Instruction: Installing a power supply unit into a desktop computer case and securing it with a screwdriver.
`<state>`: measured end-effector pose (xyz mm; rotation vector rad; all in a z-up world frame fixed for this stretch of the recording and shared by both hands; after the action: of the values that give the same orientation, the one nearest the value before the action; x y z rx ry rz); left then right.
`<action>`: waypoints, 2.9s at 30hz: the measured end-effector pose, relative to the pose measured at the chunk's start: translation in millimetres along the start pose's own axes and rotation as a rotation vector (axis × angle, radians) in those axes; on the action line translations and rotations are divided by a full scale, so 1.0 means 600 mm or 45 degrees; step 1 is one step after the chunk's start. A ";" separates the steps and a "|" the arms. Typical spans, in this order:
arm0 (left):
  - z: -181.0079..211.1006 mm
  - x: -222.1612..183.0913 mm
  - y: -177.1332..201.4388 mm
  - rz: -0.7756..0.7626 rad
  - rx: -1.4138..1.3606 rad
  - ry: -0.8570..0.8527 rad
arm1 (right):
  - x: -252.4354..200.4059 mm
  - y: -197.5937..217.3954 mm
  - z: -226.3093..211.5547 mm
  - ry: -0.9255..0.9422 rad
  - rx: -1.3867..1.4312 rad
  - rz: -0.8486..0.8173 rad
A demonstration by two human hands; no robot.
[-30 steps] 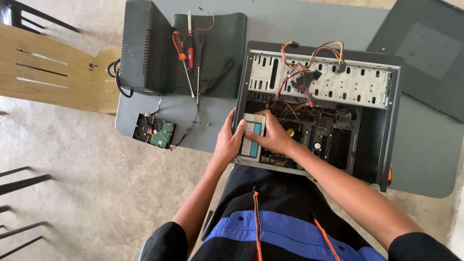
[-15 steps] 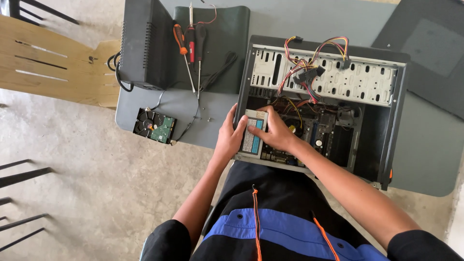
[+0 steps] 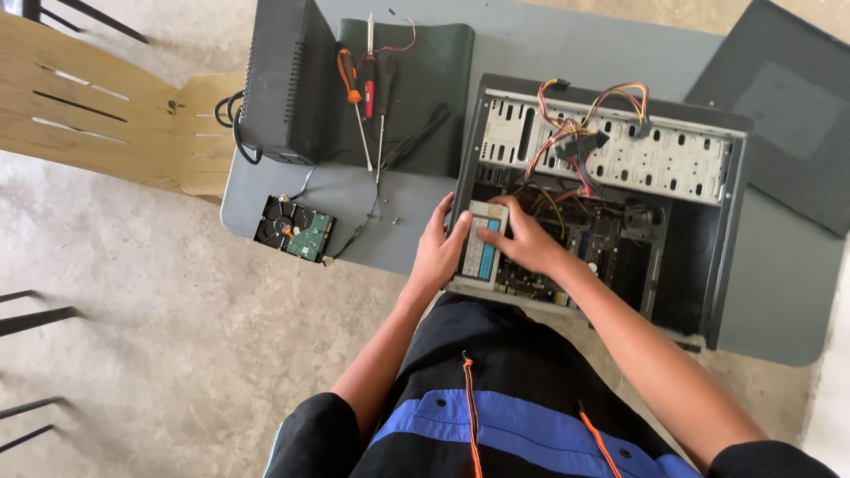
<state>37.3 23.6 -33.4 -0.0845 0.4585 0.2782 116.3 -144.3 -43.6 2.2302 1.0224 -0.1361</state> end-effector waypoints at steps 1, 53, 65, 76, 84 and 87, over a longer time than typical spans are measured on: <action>-0.006 -0.004 0.009 -0.011 -0.003 0.001 | -0.015 0.002 -0.013 -0.010 -0.003 0.006; -0.115 -0.336 0.012 0.050 -0.296 0.393 | -0.386 0.107 0.756 -1.029 -0.791 1.093; -0.066 -0.333 -0.041 -0.121 -0.562 0.251 | -0.623 -0.116 0.146 -0.823 0.484 1.401; -0.081 -0.351 -0.034 -0.320 -0.501 0.257 | -0.639 -0.307 0.008 -0.659 0.198 0.680; -0.074 -0.334 -0.015 -0.271 -0.469 0.291 | -0.606 -0.291 -0.008 -0.590 0.095 0.697; -0.065 -0.323 -0.019 -0.267 -0.477 0.271 | -0.598 -0.286 -0.008 -0.632 0.102 0.724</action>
<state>-142.6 -40.4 18.9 -0.5293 0.5999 0.1458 -252.4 -289.1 -4.8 2.2983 0.1105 -0.4528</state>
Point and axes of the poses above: each hand's wrist, its own x-axis towards the middle knuckle, its own y-axis out of the back of the hand, z = x × y, the point moved 5 cm from there along x, towards the middle knuckle, and after that the axes turned 15 degrees about -x, right-handed, at the moved point
